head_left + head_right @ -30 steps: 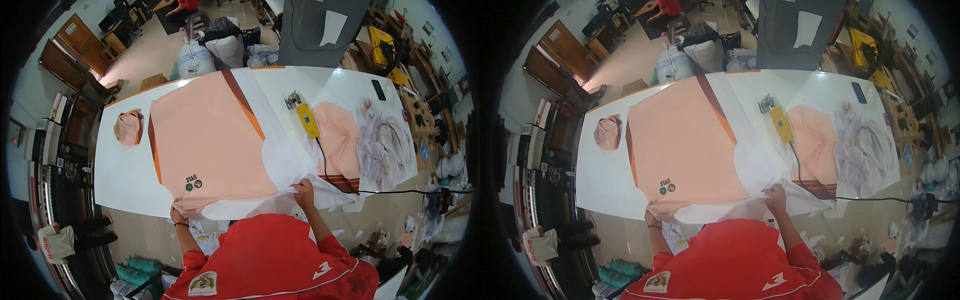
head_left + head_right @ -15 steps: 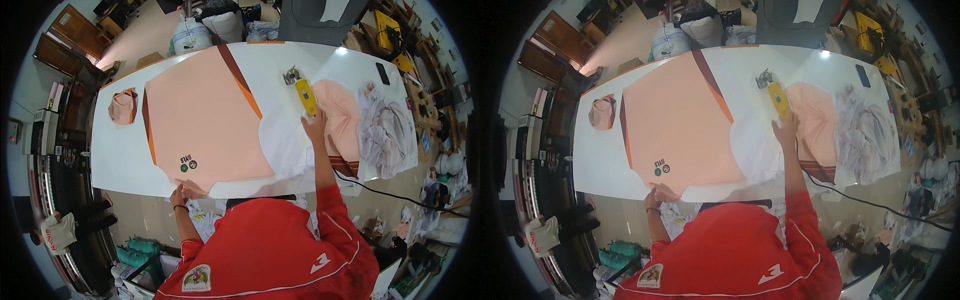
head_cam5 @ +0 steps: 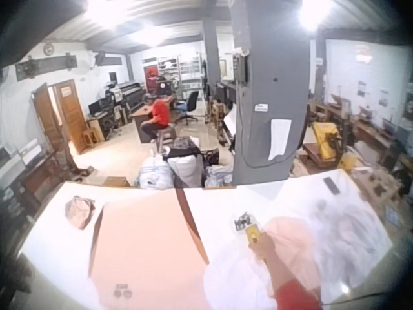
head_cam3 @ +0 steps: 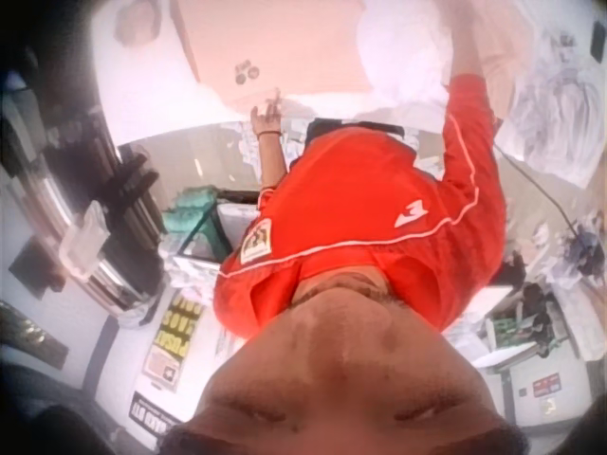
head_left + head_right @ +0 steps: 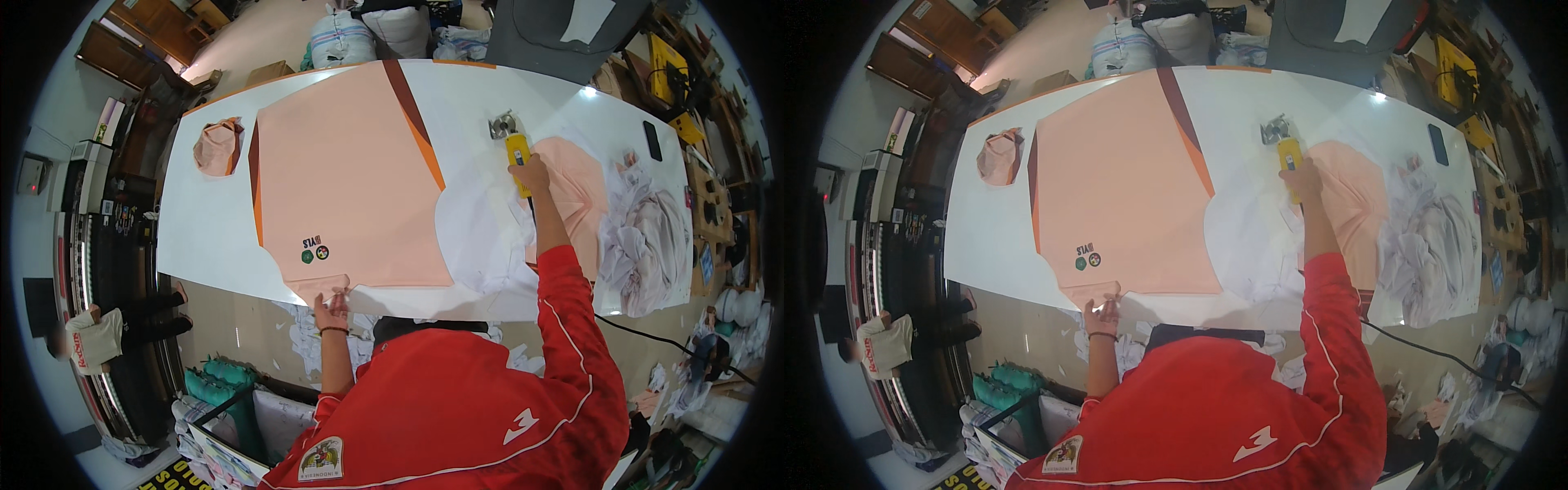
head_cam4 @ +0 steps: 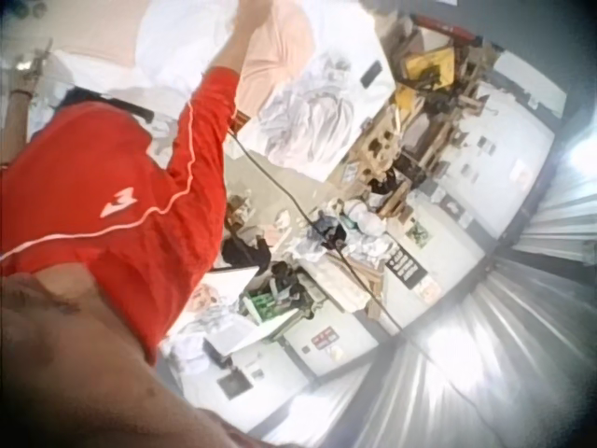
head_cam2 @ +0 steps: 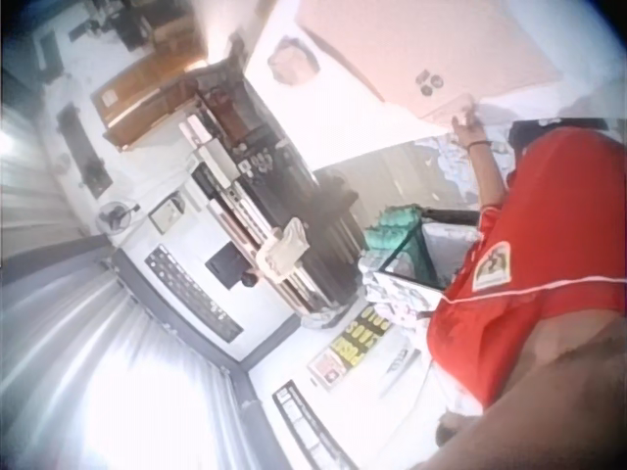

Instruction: The person unfolds a peach-colored shirt on a white table, smooths it, and uses a yellow electric fabric cutter to trim the edges. They flip the shirt over and continue cutting along the outline, then fold the cut shirt and place it aside.

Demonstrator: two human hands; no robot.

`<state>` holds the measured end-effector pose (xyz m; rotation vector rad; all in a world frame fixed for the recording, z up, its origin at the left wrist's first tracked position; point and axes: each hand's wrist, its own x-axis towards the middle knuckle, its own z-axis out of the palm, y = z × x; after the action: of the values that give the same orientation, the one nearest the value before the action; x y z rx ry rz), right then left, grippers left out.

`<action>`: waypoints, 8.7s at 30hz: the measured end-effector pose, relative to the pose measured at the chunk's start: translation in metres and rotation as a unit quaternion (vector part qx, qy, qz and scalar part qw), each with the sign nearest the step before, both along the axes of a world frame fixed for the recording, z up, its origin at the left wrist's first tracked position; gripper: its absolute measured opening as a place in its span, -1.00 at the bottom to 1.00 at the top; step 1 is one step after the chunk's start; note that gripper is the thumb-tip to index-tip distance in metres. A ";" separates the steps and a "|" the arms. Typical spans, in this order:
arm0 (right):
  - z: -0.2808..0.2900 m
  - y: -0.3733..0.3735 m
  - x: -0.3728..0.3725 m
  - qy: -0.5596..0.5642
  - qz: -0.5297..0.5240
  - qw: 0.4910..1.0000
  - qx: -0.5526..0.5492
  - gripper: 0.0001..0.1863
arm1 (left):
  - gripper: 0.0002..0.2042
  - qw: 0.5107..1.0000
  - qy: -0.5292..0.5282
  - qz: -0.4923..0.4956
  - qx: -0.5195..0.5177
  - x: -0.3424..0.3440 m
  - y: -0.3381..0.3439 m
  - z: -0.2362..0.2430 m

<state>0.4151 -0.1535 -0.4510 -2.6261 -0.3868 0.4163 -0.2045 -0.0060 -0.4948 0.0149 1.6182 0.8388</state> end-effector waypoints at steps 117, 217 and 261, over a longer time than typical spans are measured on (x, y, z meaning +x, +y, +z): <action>0.059 -0.112 -0.370 0.044 0.049 0.997 -0.048 -0.42 | -0.75 0.633 0.453 -0.385 0.497 -0.090 0.201 -0.028; 0.060 0.034 -0.298 0.017 0.007 0.994 -0.109 -0.29 | -0.28 0.378 0.395 -0.554 0.627 -0.062 0.098 0.015; 0.028 0.293 -0.021 0.021 0.025 0.999 -0.035 -0.16 | -0.43 0.413 0.427 -0.577 0.561 -0.052 0.104 0.022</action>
<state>0.3945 0.1397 -0.4233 -2.6750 -0.4334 0.5096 -0.2568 0.0976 -0.4725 2.5902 0.9811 0.5360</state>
